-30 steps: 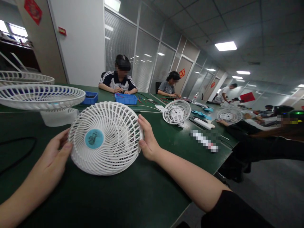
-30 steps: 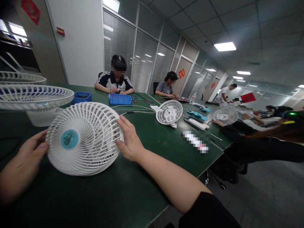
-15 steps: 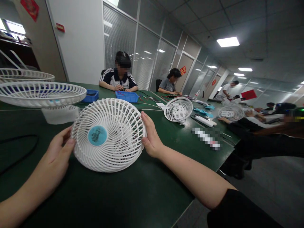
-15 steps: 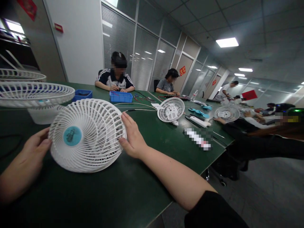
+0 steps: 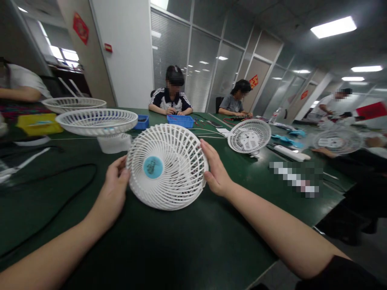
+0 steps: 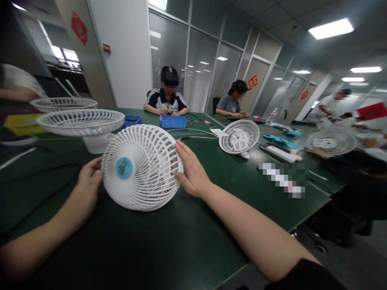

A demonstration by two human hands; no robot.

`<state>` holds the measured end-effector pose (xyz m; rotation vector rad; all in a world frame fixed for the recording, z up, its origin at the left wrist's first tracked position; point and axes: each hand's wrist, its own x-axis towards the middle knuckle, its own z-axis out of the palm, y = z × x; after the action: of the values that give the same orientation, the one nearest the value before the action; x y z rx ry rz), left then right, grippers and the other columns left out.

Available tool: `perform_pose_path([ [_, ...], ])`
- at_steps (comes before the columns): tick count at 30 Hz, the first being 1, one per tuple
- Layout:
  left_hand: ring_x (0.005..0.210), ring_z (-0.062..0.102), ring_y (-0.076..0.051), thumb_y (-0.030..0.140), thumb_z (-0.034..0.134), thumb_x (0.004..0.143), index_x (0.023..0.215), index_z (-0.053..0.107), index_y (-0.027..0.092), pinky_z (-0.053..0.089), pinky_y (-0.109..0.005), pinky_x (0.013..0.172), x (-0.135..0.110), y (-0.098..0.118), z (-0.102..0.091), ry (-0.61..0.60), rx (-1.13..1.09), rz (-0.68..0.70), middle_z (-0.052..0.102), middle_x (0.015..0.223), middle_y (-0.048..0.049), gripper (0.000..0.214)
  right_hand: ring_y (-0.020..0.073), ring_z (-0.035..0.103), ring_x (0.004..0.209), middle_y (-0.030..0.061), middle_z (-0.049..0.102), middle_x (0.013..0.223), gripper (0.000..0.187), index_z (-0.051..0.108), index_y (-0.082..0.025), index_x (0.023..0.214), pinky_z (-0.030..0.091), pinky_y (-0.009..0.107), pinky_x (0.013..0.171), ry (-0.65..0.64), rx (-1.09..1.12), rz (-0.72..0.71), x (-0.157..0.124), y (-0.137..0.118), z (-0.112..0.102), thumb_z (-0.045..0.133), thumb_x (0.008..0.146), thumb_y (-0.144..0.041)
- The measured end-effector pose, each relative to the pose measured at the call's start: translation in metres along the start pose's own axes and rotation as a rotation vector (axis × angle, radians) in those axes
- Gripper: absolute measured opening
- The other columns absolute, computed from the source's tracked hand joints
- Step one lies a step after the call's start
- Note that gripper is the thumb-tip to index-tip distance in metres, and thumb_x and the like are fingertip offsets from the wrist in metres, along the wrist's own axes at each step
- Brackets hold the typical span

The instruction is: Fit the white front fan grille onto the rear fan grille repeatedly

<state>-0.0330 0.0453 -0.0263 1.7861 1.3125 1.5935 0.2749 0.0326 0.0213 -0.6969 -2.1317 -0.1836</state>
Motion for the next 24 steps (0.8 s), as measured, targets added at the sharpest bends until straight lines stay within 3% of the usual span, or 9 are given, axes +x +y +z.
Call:
perform_pose_path([
  [4,0.136,0.046,-0.027,0.061,0.04,0.096,0.141,0.038,0.019,0.033,-0.049,0.118,-0.001,0.01,-0.003,-0.084,-0.141,-0.106,0.048,0.143,-0.0143,0.062,0.0283,0.025,0.15,0.0036,0.021,0.165,0.07,0.013,-0.033,0.16,0.027,0.054,0.122,-0.011,0.012,0.009,0.0,0.0,-0.004,0.036,0.097,-0.054],
  [14,0.139,0.043,-0.028,0.056,0.046,0.095,0.14,0.04,0.021,0.035,-0.05,0.116,-0.001,0.011,-0.004,-0.105,-0.16,-0.117,0.046,0.147,-0.0137,0.057,0.03,0.025,0.149,0.0079,0.021,0.164,0.087,0.011,-0.028,0.161,0.033,0.054,0.118,-0.082,-0.028,-0.064,0.0,0.011,-0.012,0.05,0.089,-0.06],
  [24,0.142,0.038,-0.031,0.058,0.05,0.093,0.144,0.041,0.019,0.033,-0.051,0.117,-0.004,0.017,-0.005,-0.11,-0.111,-0.074,0.044,0.151,-0.0132,0.065,0.0313,0.033,0.145,0.0095,0.03,0.159,0.077,0.019,-0.035,0.157,0.033,0.058,0.117,-0.018,-0.006,-0.011,0.003,0.002,-0.011,0.048,0.091,-0.061],
])
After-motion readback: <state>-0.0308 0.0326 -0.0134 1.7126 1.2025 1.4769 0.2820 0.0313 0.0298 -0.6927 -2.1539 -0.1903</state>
